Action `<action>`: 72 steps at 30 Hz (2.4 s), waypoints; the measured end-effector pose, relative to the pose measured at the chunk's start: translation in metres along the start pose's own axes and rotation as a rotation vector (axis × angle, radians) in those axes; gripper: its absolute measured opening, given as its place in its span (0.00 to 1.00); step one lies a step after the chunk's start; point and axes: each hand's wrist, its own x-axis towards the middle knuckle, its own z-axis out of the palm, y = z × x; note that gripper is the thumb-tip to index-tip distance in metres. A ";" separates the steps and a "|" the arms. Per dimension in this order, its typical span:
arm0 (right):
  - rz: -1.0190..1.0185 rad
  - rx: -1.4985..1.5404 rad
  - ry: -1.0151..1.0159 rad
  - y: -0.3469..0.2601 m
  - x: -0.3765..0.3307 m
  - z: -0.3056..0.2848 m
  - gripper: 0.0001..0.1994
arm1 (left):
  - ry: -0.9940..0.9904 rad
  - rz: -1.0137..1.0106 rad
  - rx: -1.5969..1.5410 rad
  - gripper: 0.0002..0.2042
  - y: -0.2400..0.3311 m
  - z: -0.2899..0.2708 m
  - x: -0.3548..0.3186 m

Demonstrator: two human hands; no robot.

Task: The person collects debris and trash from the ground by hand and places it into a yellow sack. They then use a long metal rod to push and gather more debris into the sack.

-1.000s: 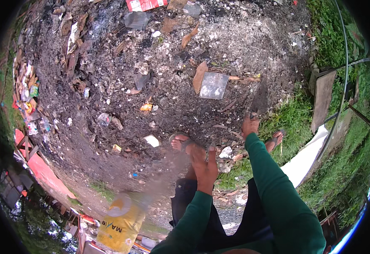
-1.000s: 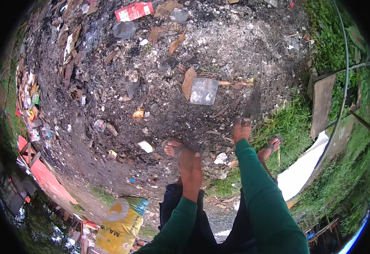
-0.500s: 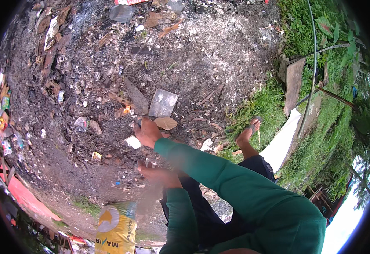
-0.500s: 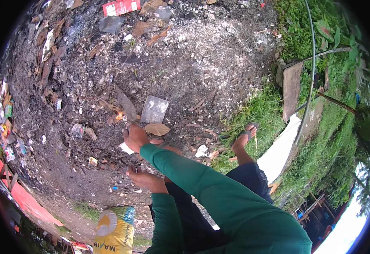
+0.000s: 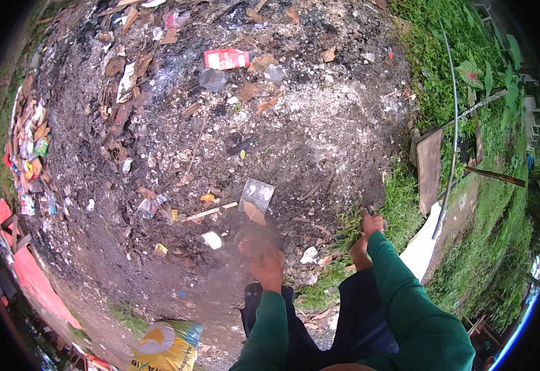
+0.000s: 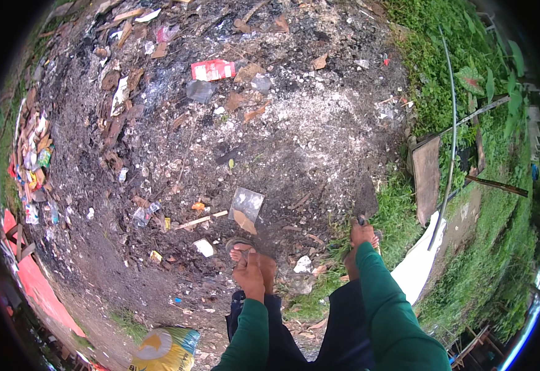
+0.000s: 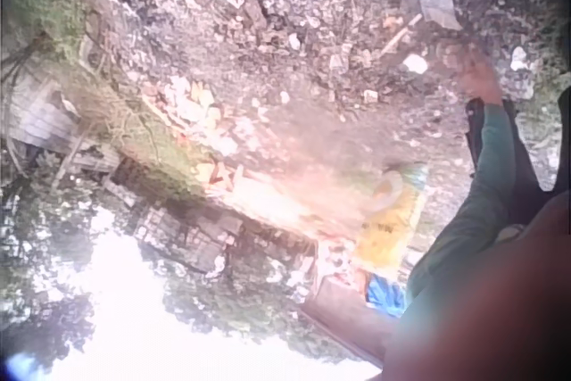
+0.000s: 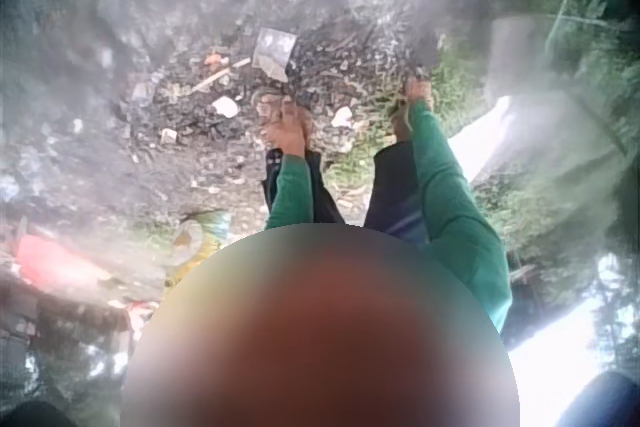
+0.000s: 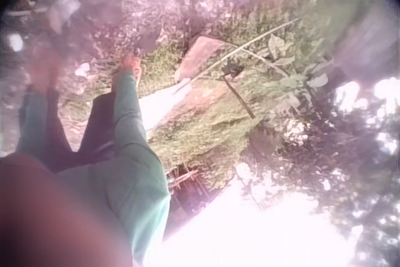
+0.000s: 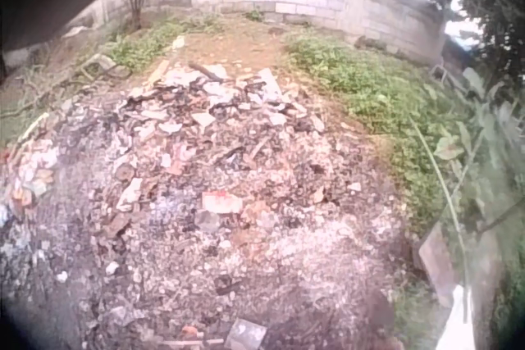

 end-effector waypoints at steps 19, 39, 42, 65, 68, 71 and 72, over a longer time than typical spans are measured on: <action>-0.431 -0.208 0.218 0.124 0.046 -0.126 0.42 | -0.486 0.285 0.855 0.11 -0.090 0.120 -0.092; -0.120 0.946 -0.771 0.026 0.054 -0.455 0.19 | -0.974 0.031 0.782 0.28 0.137 0.348 -0.385; -0.329 0.976 -0.899 -0.052 -0.009 -0.537 0.16 | -0.949 0.089 0.690 0.31 0.185 0.317 -0.415; -0.500 0.990 -0.962 -0.395 -0.180 -0.574 0.53 | -0.523 0.987 0.656 0.34 0.556 0.216 -0.365; -0.487 0.980 -1.156 -0.421 -0.178 -0.564 0.62 | -0.578 1.081 0.805 0.37 0.571 0.311 -0.368; -0.325 1.074 -1.367 -0.446 -0.161 -0.539 0.64 | -0.591 0.945 1.070 0.38 0.577 0.389 -0.341; -0.226 1.137 -1.421 -0.456 -0.151 -0.529 0.64 | -0.677 0.744 1.162 0.38 0.579 0.409 -0.326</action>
